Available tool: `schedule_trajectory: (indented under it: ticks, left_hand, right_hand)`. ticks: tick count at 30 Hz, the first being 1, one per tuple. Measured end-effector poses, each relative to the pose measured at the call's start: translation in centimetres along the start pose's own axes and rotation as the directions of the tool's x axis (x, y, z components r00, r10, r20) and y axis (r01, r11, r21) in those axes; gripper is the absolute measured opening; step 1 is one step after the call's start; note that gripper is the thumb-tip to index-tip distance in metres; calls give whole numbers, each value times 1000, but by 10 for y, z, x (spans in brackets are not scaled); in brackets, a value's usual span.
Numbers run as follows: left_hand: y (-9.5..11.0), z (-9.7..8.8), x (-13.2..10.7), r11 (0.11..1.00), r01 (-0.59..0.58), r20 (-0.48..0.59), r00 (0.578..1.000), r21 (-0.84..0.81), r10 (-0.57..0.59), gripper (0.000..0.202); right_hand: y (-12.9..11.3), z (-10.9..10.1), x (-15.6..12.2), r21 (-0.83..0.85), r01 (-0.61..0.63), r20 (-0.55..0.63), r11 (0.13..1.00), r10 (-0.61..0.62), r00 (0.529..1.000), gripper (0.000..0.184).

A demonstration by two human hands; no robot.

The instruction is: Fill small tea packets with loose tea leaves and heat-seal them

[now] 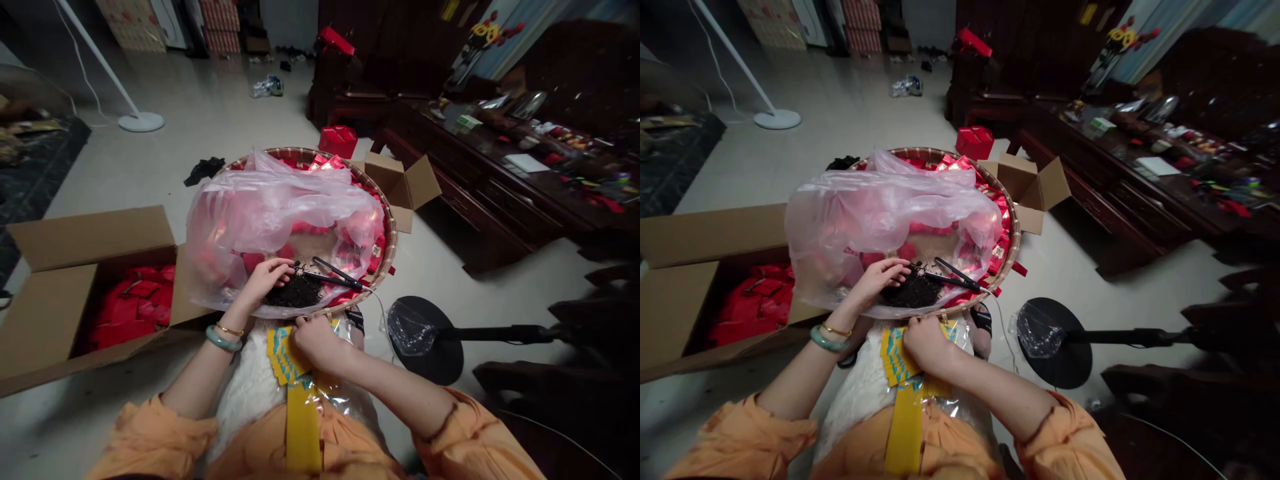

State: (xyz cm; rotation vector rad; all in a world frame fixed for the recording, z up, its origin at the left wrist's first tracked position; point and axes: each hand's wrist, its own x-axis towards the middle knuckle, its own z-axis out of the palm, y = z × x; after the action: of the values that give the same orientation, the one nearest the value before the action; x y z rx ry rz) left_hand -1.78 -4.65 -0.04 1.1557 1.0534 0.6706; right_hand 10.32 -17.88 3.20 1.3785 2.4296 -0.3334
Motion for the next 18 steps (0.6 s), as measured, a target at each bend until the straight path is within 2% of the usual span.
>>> schedule_trajectory:
  ticks: [5,12,18]
  left_hand:
    - [-3,0,-5,1000,4,17,1000,6,-4,38]
    - [-7,-3,-5,1000,16,8,1000,3,-17,40]
    - [-10,-4,-6,1000,29,14,999,-1,-29,41]
  right_hand:
    - [7,13,-1,41,-1,-47,999,3,999,21]
    - [9,17,4,59,10,76,998,-14,997,24]
    - [15,22,8,41,35,76,999,-38,996,24]
